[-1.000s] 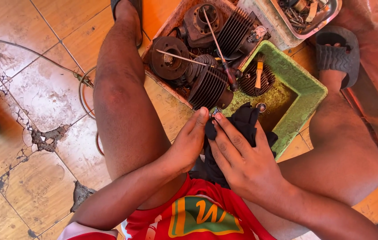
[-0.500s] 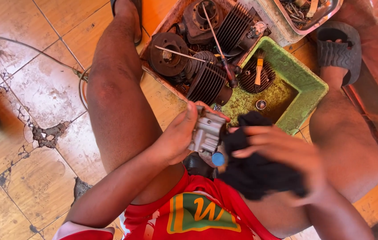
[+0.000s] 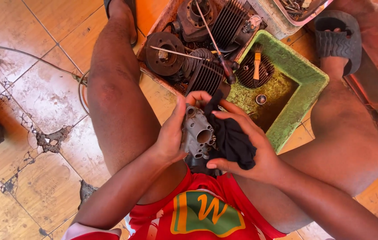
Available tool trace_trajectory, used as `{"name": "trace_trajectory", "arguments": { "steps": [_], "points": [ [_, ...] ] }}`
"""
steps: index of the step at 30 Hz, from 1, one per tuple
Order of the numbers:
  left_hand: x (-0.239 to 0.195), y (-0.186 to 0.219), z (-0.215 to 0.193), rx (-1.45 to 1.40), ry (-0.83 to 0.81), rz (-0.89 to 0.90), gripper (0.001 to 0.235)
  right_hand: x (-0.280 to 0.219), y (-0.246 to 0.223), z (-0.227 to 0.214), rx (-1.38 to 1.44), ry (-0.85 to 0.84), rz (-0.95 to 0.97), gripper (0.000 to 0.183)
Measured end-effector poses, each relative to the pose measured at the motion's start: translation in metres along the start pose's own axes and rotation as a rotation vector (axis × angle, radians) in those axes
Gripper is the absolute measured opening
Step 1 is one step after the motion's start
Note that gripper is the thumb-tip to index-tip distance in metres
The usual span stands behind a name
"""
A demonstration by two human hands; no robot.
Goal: Cleaning and inspecting carburetor components using a screwdriver and a cloth during a reassembly process.
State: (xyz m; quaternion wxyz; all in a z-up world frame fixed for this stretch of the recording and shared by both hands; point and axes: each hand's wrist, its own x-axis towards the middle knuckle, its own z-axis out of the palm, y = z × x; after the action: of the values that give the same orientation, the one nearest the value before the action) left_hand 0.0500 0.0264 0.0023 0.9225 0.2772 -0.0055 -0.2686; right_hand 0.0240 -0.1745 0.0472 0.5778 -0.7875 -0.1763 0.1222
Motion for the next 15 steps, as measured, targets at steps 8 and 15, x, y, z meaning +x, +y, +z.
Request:
{"name": "trace_trajectory", "arguments": {
  "steps": [8, 15],
  "points": [
    [-0.001, 0.002, 0.010, -0.059, -0.071, -0.219, 0.071, -0.005, 0.013, -0.001, -0.456, 0.158, -0.367, 0.057],
    [-0.004, 0.005, 0.010, -0.010, 0.023, -0.211, 0.063, 0.009, -0.003, -0.007, -0.328, 0.162, -0.298, 0.048]
  ]
}}
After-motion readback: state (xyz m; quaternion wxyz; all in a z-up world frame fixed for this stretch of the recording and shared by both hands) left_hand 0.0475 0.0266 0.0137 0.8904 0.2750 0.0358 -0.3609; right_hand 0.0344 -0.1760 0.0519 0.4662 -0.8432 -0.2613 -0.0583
